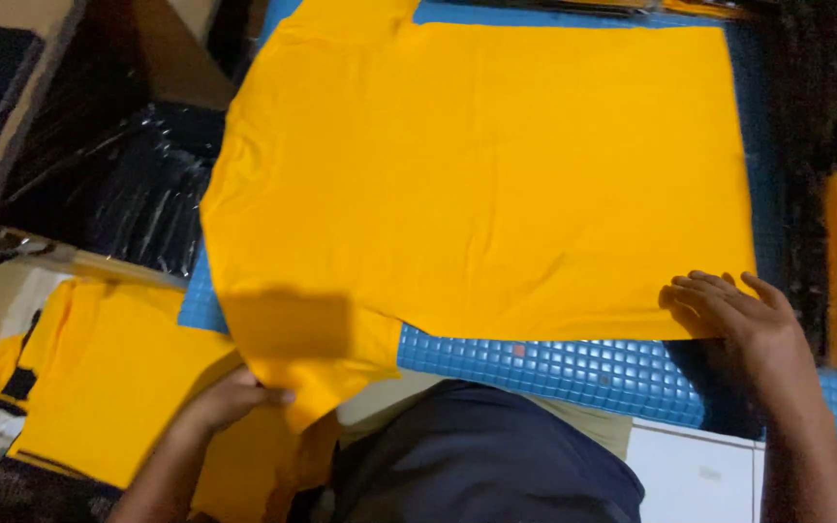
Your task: The person unfolds a yellow t-shirt on a blue textured mat, smooths it flat, and folds it into a compact rectangle. The folded shirt is placed on a stack of similar shirts to the left.
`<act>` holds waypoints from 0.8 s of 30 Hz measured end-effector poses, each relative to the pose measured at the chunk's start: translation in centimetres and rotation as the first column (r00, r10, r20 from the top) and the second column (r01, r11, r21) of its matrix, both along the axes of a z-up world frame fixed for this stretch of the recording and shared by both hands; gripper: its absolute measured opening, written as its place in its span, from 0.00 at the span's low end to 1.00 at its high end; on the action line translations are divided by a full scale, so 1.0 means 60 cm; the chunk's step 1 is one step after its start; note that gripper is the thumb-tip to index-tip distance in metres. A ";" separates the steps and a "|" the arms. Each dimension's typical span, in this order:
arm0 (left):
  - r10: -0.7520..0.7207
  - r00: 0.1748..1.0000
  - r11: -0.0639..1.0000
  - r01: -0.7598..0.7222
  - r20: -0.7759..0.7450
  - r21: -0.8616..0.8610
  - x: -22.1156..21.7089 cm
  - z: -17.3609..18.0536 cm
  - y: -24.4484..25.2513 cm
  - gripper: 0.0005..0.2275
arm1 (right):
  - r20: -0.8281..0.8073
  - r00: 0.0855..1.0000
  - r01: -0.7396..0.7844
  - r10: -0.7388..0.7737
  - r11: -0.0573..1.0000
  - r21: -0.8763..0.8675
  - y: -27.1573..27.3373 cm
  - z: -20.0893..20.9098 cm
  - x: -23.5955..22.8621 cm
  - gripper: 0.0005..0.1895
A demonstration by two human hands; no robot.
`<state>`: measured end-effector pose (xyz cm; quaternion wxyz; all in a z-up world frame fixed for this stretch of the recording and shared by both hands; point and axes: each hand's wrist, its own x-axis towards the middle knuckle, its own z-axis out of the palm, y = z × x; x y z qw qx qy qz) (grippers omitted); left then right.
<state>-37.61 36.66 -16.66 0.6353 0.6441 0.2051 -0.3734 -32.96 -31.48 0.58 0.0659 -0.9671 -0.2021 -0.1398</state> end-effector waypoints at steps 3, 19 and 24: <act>0.009 0.999 0.987 -0.001 0.053 -0.162 -0.010 0.030 0.022 0.30 | -0.084 0.996 -0.025 0.024 1.000 -0.015 -0.111 -0.052 0.002 0.30; 0.567 0.776 0.690 -0.266 0.275 -0.673 0.325 0.373 -0.109 0.13 | -0.177 0.947 0.309 -0.266 0.616 0.725 -0.129 -0.015 0.171 0.09; 0.410 0.841 0.821 -0.172 0.352 -0.545 0.456 0.444 -0.211 0.26 | -0.414 0.776 0.629 -0.476 0.538 0.561 -0.077 0.012 0.269 0.18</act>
